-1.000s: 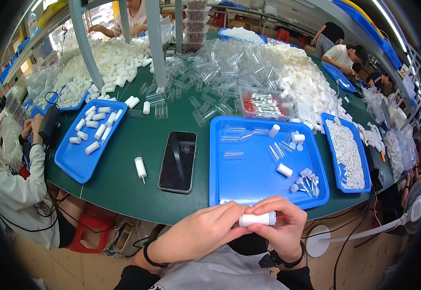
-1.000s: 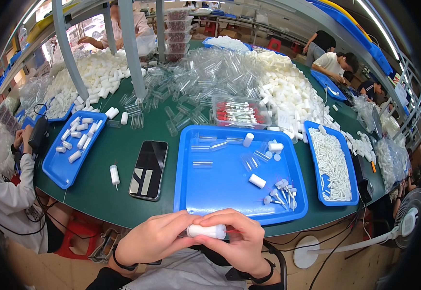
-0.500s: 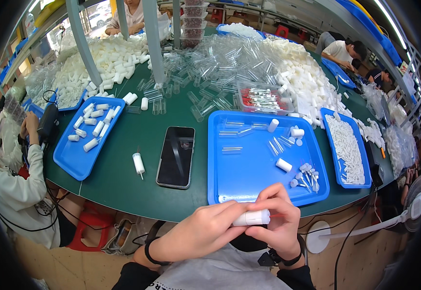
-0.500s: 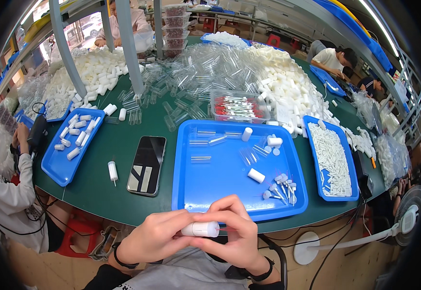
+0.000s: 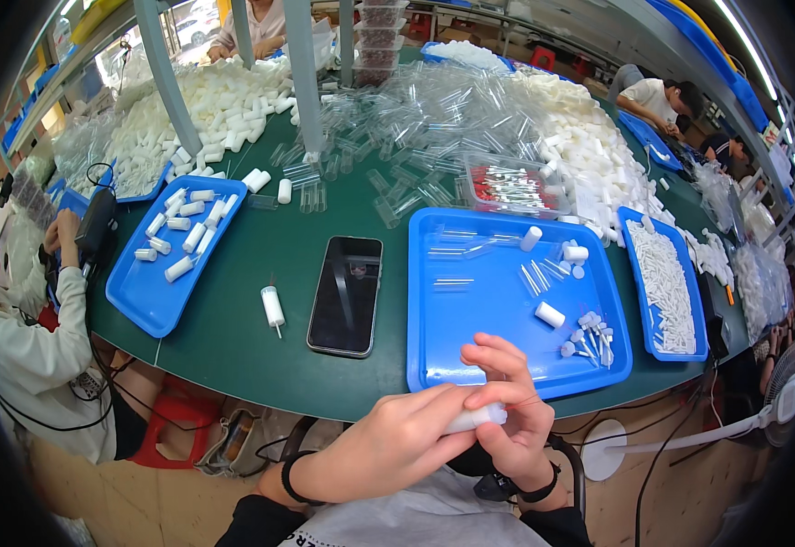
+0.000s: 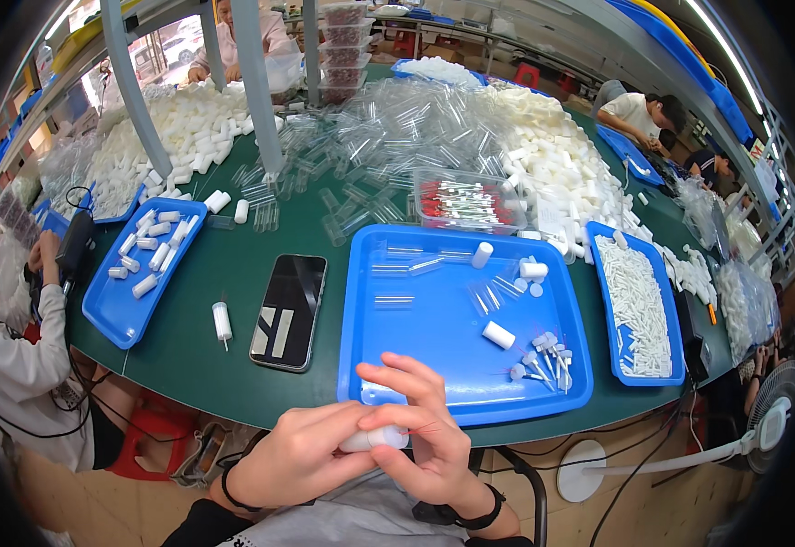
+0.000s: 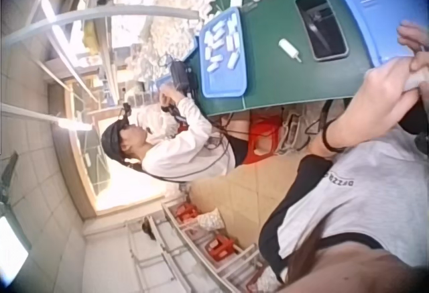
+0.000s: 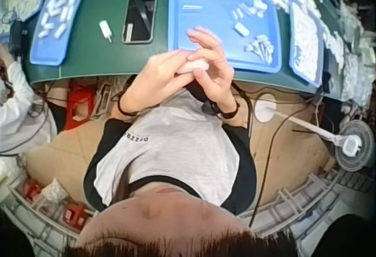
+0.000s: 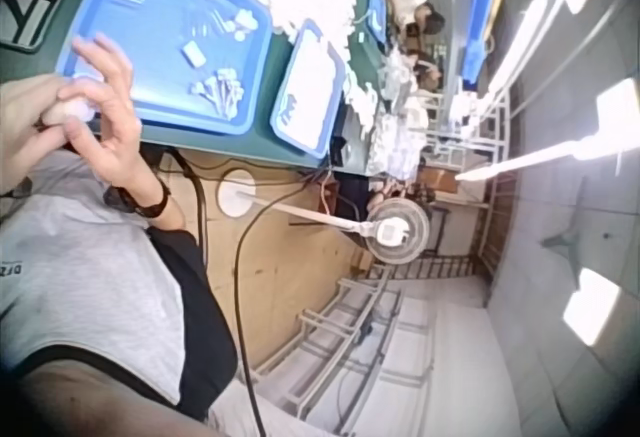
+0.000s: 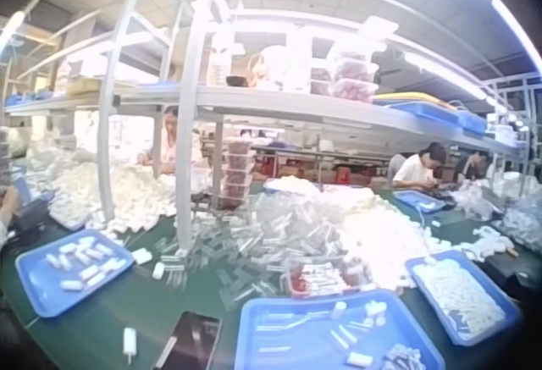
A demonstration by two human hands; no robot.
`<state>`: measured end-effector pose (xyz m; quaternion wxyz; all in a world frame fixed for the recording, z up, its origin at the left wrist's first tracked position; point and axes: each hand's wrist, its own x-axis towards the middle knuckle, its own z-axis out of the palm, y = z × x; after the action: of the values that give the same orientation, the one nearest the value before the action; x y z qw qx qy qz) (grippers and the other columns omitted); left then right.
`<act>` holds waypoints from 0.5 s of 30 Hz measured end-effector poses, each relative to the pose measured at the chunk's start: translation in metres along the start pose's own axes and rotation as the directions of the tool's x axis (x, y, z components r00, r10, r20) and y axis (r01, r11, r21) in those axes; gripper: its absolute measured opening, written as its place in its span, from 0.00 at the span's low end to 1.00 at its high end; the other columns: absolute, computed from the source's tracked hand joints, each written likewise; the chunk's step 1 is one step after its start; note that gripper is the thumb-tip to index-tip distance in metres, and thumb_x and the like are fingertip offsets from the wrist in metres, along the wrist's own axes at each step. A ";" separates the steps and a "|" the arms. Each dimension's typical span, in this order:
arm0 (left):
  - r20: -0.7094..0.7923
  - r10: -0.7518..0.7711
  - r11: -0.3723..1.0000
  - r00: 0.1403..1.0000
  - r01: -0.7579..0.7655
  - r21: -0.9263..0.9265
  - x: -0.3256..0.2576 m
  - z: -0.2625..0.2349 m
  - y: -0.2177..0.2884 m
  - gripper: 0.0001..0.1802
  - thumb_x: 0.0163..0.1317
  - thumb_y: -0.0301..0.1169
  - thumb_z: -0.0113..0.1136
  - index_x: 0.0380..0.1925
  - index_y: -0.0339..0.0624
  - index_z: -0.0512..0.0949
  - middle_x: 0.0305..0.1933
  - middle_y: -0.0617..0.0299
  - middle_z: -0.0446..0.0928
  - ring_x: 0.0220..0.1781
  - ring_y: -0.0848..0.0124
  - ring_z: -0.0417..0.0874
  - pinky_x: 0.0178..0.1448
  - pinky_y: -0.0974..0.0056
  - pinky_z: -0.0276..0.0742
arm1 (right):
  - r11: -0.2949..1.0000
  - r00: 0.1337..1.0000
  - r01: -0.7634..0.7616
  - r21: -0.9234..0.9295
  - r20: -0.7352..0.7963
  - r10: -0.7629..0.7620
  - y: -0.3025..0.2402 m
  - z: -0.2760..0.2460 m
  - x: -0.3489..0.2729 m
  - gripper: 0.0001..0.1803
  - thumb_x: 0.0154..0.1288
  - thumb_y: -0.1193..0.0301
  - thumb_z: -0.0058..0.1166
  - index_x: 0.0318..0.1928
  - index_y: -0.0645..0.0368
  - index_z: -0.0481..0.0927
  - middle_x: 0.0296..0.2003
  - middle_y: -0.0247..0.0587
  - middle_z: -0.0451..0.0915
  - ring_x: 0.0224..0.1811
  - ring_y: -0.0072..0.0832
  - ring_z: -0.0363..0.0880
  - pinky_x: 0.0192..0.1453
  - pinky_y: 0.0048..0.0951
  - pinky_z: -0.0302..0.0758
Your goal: Assembling small white plastic components with internal pins on a factory workbench.
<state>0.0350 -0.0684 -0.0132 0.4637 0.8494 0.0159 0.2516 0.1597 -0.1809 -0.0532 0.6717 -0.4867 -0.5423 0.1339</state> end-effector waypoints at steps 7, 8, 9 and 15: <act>0.065 -0.026 0.999 0.998 0.028 -0.021 -0.002 0.005 -0.001 0.16 0.57 0.25 0.60 0.44 0.32 0.71 0.35 0.51 0.75 0.33 0.52 0.81 0.34 0.58 0.77 | 0.999 1.000 0.002 -0.043 -0.025 -0.003 -0.002 0.010 -0.002 0.21 0.66 0.67 0.41 0.51 0.71 0.75 0.58 0.63 0.70 0.66 0.54 0.62 0.68 0.47 0.56; 0.071 -0.038 0.999 0.997 0.037 0.007 -0.002 0.005 0.000 0.16 0.57 0.26 0.61 0.44 0.32 0.70 0.34 0.52 0.75 0.33 0.52 0.81 0.34 0.58 0.78 | 0.998 0.999 0.004 -0.066 -0.038 -0.007 -0.002 0.013 -0.002 0.22 0.67 0.67 0.39 0.53 0.72 0.74 0.58 0.64 0.70 0.66 0.54 0.62 0.68 0.47 0.56; 0.071 -0.039 0.999 0.997 0.039 0.008 -0.002 0.005 0.001 0.16 0.57 0.26 0.61 0.44 0.32 0.70 0.34 0.52 0.75 0.33 0.52 0.81 0.34 0.58 0.78 | 0.996 0.999 0.006 -0.090 -0.051 -0.010 -0.003 0.014 -0.001 0.23 0.68 0.67 0.36 0.54 0.72 0.73 0.58 0.65 0.70 0.66 0.55 0.61 0.69 0.47 0.55; -0.002 0.013 0.982 1.000 -0.013 0.190 -0.003 0.015 0.001 0.15 0.56 0.25 0.61 0.40 0.32 0.68 0.30 0.51 0.75 0.30 0.55 0.81 0.31 0.59 0.78 | 0.987 0.995 0.044 -0.157 -0.078 -0.057 0.000 0.014 0.002 0.25 0.69 0.66 0.33 0.56 0.73 0.71 0.58 0.66 0.69 0.65 0.57 0.63 0.68 0.48 0.56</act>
<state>0.0388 -0.0811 -0.0206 0.3790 0.8894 0.0349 0.2532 0.1484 -0.1723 -0.0524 0.6569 -0.5285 -0.5349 0.0541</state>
